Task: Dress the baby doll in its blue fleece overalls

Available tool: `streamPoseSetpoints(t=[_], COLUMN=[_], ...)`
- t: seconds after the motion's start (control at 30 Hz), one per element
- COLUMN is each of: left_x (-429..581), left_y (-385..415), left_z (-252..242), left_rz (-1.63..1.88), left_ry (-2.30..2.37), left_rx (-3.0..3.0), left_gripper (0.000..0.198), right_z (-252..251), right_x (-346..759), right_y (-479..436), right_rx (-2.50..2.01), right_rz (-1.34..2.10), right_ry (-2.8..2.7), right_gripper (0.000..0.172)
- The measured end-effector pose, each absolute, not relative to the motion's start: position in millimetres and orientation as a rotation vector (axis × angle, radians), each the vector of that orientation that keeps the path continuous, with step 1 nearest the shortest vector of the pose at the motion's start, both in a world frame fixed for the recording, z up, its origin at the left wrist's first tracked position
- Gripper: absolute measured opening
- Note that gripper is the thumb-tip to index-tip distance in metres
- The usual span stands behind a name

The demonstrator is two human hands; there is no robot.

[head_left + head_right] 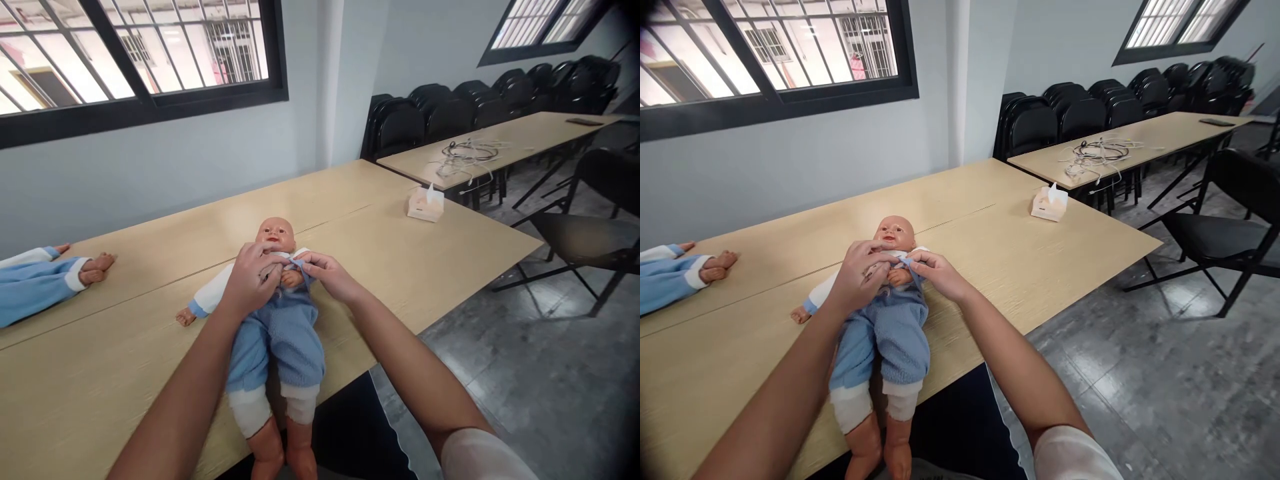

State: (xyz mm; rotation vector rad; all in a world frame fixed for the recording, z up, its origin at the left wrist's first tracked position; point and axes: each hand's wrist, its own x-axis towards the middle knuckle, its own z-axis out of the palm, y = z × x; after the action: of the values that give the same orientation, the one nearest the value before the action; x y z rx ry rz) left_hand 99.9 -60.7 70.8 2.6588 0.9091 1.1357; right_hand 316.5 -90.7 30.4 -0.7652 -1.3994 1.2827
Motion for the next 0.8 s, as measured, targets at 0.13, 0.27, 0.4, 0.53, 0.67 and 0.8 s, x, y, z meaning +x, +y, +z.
streamPoseSetpoints(t=[0.13,0.27,0.4,0.53,0.67,0.8], left_x=[105.0,114.2,111.4,103.5,98.2,95.8], left_y=[-75.1,-78.7,-76.7,-77.8,-79.7,-81.2], left_z=[70.1,58.5,53.9,57.3,64.8,71.2], left_rz=[0.931,0.972,1.058,1.033,0.939,0.935], left_ry=[0.995,1.094,1.046,0.855,0.753,0.76], left_rx=[2.863,2.87,2.854,2.907,2.924,2.9], left_gripper=[0.041,0.038,0.032,0.036,0.037,0.033], right_z=[31.1,34.6,39.9,41.3,39.2,36.7], right_x=[315.0,320.9,333.6,347.1,361.7,373.3], right_y=[-93.2,-97.4,-100.2,-96.9,-92.3,-90.2], right_rx=[-0.734,-0.732,-0.758,-0.8,-0.897,-0.91], right_rz=[1.355,1.35,1.25,1.227,1.355,1.516], right_ry=[-1.274,-1.299,-1.452,-1.469,-1.466,-1.521], right_gripper=[0.032,0.032,0.031,0.034,0.037,0.042])
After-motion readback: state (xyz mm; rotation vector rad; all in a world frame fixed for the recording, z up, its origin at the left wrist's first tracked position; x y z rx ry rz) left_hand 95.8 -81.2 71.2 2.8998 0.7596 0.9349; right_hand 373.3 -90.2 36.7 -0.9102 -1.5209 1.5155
